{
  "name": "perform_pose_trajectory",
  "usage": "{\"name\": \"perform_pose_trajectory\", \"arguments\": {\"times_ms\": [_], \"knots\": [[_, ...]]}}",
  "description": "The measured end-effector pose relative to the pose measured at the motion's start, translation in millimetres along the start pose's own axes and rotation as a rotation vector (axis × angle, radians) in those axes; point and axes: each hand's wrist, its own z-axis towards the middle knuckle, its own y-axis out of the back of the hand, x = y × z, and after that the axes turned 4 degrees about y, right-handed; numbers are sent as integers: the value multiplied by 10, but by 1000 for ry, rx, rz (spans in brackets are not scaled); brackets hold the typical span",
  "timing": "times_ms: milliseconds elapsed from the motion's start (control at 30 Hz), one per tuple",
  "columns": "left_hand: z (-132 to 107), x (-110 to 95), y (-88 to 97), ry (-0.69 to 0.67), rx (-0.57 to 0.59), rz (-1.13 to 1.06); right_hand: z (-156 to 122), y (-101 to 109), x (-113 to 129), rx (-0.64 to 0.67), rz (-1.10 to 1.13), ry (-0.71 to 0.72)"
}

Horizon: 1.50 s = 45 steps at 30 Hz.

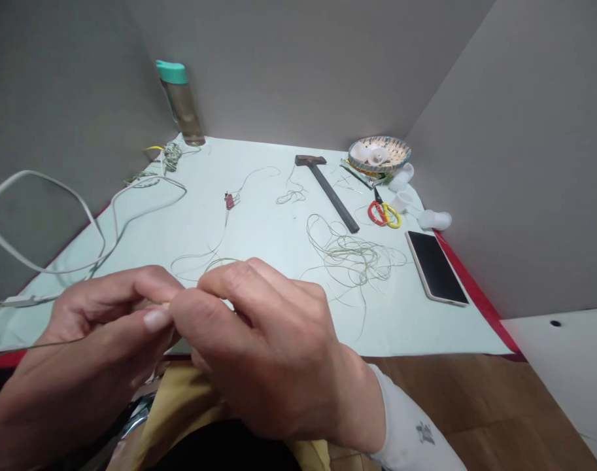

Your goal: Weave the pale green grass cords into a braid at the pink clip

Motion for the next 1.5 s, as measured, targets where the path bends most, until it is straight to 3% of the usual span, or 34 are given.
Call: {"name": "perform_pose_trajectory", "arguments": {"times_ms": [233,400,567,733,867,1133,1367,1500], "knots": [[12,-83,-71,-78,-95,198,-33,2,1,-44,26,54],[16,-94,-89,-77,-73,138,-18,-19,-4,-42,-2,75],[34,-61,-61,-48,-49,33,-28,-83,16,-96,-40,-28],[50,-72,-91,-47,-44,-23,-18,-129,15,-150,116,-151],[50,-86,-103,-26,-44,-14,-9,-131,3,-193,196,-161],[35,-94,-96,-97,-54,46,-5,-27,24,-76,108,-134],[40,-125,-161,-114,-140,180,-60,-29,49,-49,-10,-99],[49,-103,-168,-92,-132,144,-69,-48,43,-64,-29,-88]]}}
